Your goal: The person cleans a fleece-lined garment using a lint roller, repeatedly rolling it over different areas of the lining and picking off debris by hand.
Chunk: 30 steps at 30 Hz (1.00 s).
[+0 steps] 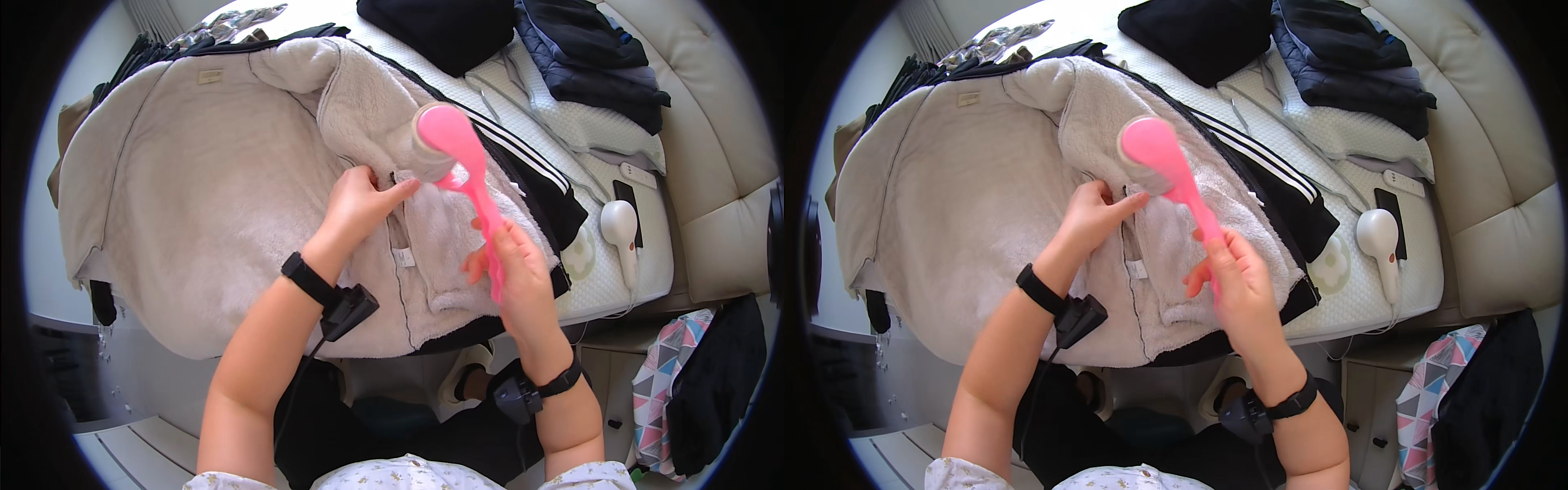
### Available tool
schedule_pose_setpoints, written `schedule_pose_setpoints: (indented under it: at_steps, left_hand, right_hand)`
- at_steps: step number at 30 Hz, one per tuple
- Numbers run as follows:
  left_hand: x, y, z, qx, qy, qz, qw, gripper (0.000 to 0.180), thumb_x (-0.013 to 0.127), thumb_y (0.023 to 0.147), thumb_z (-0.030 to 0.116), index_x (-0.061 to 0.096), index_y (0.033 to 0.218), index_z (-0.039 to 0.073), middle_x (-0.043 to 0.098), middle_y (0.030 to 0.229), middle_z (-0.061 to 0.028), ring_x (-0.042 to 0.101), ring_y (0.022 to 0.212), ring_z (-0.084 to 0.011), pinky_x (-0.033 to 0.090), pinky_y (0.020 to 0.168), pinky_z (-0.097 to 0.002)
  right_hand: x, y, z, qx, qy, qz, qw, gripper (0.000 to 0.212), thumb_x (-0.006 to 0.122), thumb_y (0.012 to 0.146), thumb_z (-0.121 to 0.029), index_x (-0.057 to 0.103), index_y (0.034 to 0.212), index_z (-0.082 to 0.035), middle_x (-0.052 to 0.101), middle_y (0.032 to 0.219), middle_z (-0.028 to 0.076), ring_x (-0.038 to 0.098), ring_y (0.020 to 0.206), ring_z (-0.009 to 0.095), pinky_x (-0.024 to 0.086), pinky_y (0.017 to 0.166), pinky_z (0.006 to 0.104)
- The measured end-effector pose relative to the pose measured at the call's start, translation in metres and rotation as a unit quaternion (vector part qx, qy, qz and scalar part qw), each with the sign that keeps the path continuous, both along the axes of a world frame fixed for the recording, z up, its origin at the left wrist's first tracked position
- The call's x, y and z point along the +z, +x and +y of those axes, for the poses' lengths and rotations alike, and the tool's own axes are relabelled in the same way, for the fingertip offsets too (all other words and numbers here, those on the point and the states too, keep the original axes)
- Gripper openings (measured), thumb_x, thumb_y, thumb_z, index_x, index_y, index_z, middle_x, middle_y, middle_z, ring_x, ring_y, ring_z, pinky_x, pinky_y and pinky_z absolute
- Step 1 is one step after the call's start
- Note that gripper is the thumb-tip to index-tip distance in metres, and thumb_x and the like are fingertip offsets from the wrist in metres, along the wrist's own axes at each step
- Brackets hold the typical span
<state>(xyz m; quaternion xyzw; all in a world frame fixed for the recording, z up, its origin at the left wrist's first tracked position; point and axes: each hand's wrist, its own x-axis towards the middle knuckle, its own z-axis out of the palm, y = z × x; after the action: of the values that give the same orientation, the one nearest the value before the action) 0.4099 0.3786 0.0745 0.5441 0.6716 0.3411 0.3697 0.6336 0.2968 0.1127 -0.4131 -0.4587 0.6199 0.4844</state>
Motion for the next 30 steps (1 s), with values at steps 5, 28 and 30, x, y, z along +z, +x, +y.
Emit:
schedule_pose_setpoints:
  at_steps: [5, 28, 30]
  left_hand:
    - [0.006, 0.001, 0.002, -0.005, -0.066, -0.157, 0.985, 0.034, 0.074, 0.079, 0.027, 0.064, 0.085, -0.005, 0.063, 0.075, -0.0066, 0.060, 0.067, -0.0148, 0.046, 0.057, -0.0303]
    - [0.031, -0.015, -0.015, 0.014, -0.136, -0.531, 0.837, 0.020, 0.062, 0.090, 0.013, 0.062, 0.104, -0.003, 0.067, 0.100, -0.0109, 0.065, 0.088, -0.0192, 0.053, 0.081, -0.0342]
    - [0.030, -0.010, -0.015, -0.017, -0.119, -0.526, 0.842, 0.023, 0.065, 0.090, 0.016, 0.062, 0.105, -0.001, 0.067, 0.100, -0.0101, 0.064, 0.090, -0.0192, 0.052, 0.080, -0.0338]
  right_hand:
    - [-0.008, -0.002, 0.000, 0.016, -0.013, -0.025, 0.999, 0.039, 0.046, 0.103, -0.035, 0.054, 0.117, 0.000, 0.053, 0.062, 0.001, 0.060, 0.079, 0.012, 0.041, 0.074, 0.0237]
    - [0.050, 0.070, -0.021, 0.103, 0.164, -0.412, 0.890, 0.038, 0.067, 0.084, -0.010, 0.061, 0.120, 0.000, 0.066, 0.085, 0.015, 0.061, 0.069, 0.019, 0.048, 0.067, 0.0298]
    - [0.062, 0.104, -0.025, 0.111, 0.109, -0.400, 0.903, 0.037, 0.067, 0.083, -0.010, 0.062, 0.118, 0.002, 0.065, 0.083, 0.007, 0.057, 0.069, 0.012, 0.046, 0.064, 0.0262]
